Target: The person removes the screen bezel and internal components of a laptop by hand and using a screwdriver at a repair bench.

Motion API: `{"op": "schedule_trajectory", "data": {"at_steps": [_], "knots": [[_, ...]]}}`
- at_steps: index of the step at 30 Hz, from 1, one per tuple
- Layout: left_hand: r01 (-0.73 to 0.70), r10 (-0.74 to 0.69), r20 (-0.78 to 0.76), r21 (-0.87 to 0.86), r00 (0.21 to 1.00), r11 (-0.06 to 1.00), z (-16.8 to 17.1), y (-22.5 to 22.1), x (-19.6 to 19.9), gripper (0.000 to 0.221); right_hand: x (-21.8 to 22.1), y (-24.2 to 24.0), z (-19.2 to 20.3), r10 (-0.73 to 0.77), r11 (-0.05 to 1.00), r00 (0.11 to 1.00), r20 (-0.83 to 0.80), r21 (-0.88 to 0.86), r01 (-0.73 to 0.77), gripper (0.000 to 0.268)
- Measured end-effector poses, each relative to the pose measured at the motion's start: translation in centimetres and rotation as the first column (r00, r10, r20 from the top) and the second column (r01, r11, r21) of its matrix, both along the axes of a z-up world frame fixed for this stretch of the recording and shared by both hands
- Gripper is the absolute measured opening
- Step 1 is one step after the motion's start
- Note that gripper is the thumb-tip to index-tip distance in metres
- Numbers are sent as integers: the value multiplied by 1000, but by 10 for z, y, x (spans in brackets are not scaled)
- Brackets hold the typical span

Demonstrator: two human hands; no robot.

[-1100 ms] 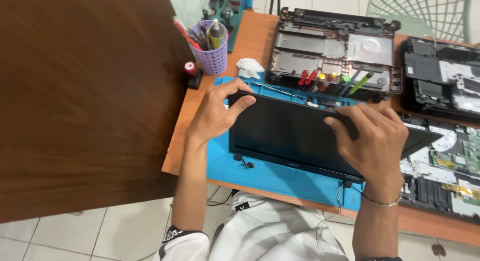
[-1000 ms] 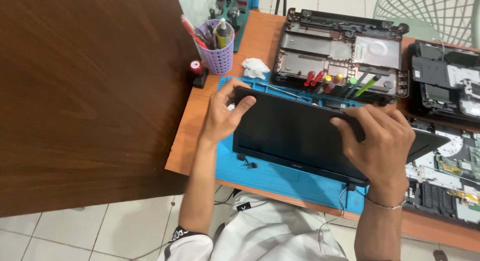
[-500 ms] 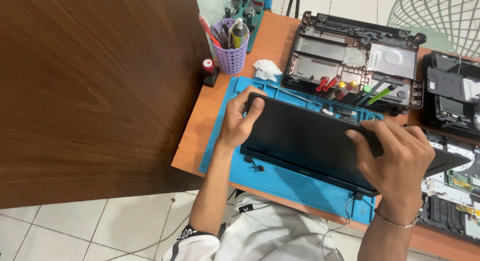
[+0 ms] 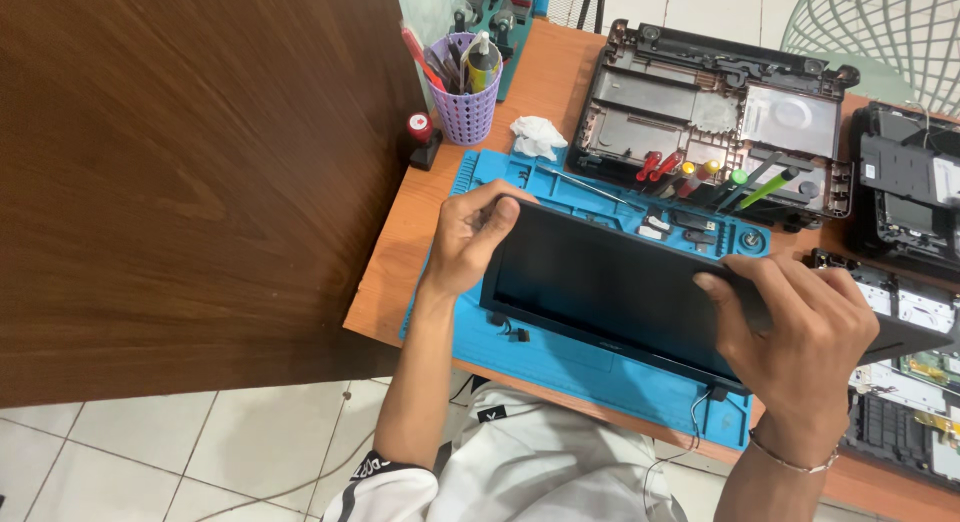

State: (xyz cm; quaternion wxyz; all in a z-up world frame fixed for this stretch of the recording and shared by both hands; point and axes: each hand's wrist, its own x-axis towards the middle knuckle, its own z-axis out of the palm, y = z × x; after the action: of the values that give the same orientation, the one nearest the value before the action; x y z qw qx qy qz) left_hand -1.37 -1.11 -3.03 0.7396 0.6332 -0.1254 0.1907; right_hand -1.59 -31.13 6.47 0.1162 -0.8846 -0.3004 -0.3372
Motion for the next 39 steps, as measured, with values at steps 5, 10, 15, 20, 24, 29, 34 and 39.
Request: {"op": "schedule_trajectory", "data": {"at_steps": [5, 10, 15, 20, 24, 29, 34, 39], "knots": [[-2, 1, 67, 9, 998, 1000, 12, -2, -4, 37, 1, -2, -1, 1, 1000, 1000, -22, 1, -1, 22], [12, -12, 27, -24, 1000, 1000, 2, -5, -5, 36, 2, 1, 2, 22, 1000, 1000, 13, 8, -22, 22], [-36, 36, -38, 0, 999, 999, -26, -2, -6, 35, 5, 6, 7, -21, 1000, 999, 29, -22, 22, 23], [-23, 23, -2, -3, 1000, 1000, -27, -2, -8, 36, 6, 3, 3, 13, 1000, 1000, 24, 1, -13, 22], [-1, 1, -2, -15, 1000, 1000, -27, -3, -8, 38, 8, 1, 2, 14, 1000, 999, 39, -13, -13, 22], [-70, 73, -87, 40, 994, 997, -38, -5, -10, 41, 14, 2, 2, 16, 1000, 999, 49, -22, -15, 23], [-78, 79, -58, 20, 995, 997, -36, -9, -13, 44, 15, -2, -2, 37, 999, 998, 52, -21, -36, 24], [-112, 123, -144, 86, 982, 990, -50, -10, -19, 42, 22, -2, -4, 40, 999, 998, 49, -17, -39, 25]]}}
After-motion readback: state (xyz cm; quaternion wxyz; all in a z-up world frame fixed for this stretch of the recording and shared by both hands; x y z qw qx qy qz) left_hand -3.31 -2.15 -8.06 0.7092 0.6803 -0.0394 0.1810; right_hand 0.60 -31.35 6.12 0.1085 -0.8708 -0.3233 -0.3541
